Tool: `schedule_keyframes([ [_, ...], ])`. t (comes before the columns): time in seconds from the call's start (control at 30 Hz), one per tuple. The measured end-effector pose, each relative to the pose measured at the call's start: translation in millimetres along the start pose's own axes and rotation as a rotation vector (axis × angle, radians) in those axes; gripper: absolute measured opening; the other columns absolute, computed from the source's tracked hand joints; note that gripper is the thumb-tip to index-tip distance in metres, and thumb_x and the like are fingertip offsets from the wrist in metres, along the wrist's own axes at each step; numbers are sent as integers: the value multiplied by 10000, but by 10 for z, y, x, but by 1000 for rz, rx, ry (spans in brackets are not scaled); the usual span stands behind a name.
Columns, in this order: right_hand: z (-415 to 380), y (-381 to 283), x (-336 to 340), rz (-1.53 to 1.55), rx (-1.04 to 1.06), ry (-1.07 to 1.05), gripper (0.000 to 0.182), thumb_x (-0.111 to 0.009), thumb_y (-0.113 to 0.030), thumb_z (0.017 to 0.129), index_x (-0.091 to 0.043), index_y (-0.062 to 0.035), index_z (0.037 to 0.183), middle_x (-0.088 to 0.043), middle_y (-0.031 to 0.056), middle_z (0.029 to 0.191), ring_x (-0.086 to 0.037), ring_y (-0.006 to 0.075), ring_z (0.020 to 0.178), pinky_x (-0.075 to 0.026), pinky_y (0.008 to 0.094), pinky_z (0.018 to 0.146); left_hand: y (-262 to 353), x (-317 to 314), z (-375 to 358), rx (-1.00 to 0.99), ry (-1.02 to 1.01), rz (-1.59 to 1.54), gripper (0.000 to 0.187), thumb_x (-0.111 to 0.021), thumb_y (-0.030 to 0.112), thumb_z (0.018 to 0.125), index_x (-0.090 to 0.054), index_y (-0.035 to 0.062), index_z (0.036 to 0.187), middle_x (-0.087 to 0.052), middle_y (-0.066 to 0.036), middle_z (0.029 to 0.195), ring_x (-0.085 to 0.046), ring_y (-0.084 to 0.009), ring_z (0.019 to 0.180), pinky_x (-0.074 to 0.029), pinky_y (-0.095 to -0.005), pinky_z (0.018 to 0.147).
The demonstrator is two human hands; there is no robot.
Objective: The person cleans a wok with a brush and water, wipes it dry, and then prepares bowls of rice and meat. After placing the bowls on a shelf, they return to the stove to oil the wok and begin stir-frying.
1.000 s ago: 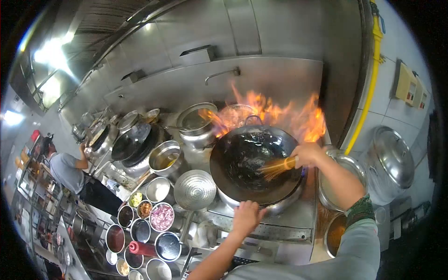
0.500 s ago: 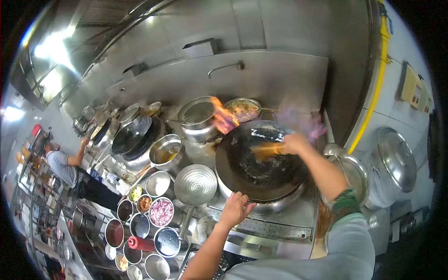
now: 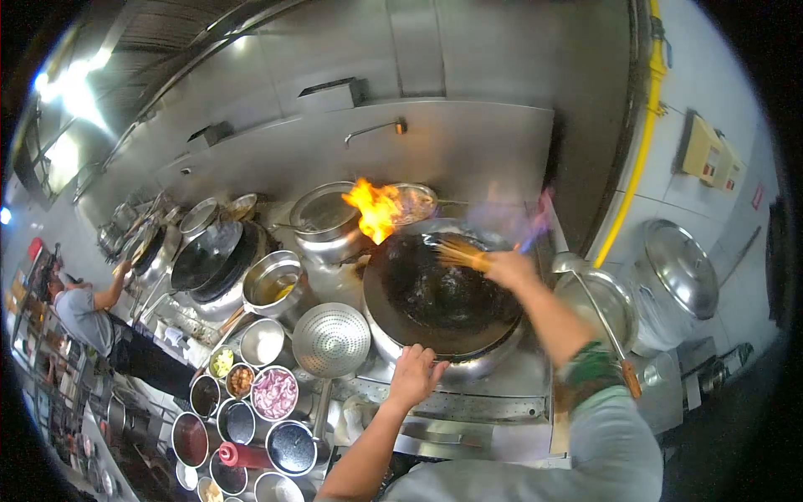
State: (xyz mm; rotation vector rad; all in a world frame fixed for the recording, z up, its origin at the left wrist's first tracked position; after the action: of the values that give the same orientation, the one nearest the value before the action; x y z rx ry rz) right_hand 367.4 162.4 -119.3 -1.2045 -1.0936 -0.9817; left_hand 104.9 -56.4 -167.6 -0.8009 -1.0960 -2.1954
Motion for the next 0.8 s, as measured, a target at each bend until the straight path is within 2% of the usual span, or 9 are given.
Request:
schedule_keyframes([
  [0.13,-265,-665,-763,327,202,73,600,-792,-421,761,-631,-200,1294,-697,187,1091,-670,393,984,-531,459,884,-21,13,3,-29,-2,46,248,-754,211,824,-578,40,856,-535,-139,838,-536,-365,828,-447,-471,713],
  [0.2,-435,-592,-540,242,368,-212,623,-805,-431,768,-632,-167,1306,-717,151,1089,-701,348,934,-574,431,803,-38,39,-3,-38,0,48,246,-751,210,824,-578,38,859,-538,-145,843,-538,-367,835,-450,-471,716],
  [0.33,-610,406,500,323,-36,-916,578,-813,-447,791,-670,-171,1278,-710,36,1021,-677,162,802,-590,298,603,-22,47,-32,-13,-8,42,249,-756,215,820,-584,39,855,-551,-137,851,-540,-367,842,-451,-470,726],
  [0.43,-337,1016,1017,-256,35,-337,398,-762,-444,792,-753,-150,1060,-742,111,971,-719,281,786,-582,429,724,-39,39,-36,4,-46,31,261,-763,224,813,-593,37,874,-561,-139,869,-544,-367,850,-455,-475,732],
  [0.5,-495,702,1261,-92,-190,180,363,-654,-410,861,-701,-131,1089,-723,150,1052,-692,363,991,-547,488,848,-3,33,-27,8,-78,12,269,-760,230,811,-594,33,887,-565,-148,890,-547,-370,867,-461,-482,745],
  [0.6,-185,594,914,76,-358,475,444,-603,-296,891,-559,-125,1298,-709,198,1067,-679,372,1022,-543,487,861,16,59,-35,-21,-104,1,281,-751,231,806,-591,25,913,-572,-164,928,-552,-379,906,-471,-488,780],
  [0.73,19,263,220,267,-167,283,509,-570,-330,935,-513,-86,1379,-646,238,1168,-633,414,1001,-524,495,800,-304,-289,-246,21,12,-36,403,-747,180,750,-602,31,1095,-588,-187,1101,-546,-386,1046,-471,-476,894],
  [0.77,641,857,-475,66,297,393,509,-522,-390,961,-533,-106,1383,-656,239,1147,-625,438,994,-523,491,783,-579,-516,-281,-167,52,-21,414,-736,172,749,-591,33,1111,-572,-188,1128,-535,-384,1060,-457,-473,920],
  [0.8,1114,1202,-741,131,403,212,452,-468,-420,990,-603,-111,1292,-688,224,1021,-668,384,850,-524,483,721,-451,-372,-218,-120,19,2,429,-741,188,751,-572,28,1112,-562,-186,1089,-527,-387,1041,-450,-472,929],
])
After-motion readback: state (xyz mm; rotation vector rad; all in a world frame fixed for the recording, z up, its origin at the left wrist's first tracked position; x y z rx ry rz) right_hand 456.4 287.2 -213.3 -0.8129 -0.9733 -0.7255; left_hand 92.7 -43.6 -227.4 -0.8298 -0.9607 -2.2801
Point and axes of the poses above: each hand's wrist, its own z-axis towards the middle knuckle, its own x-axis out of the back of the hand, y = z × x, the point moved 2 cm from there along z, towards the middle knuckle
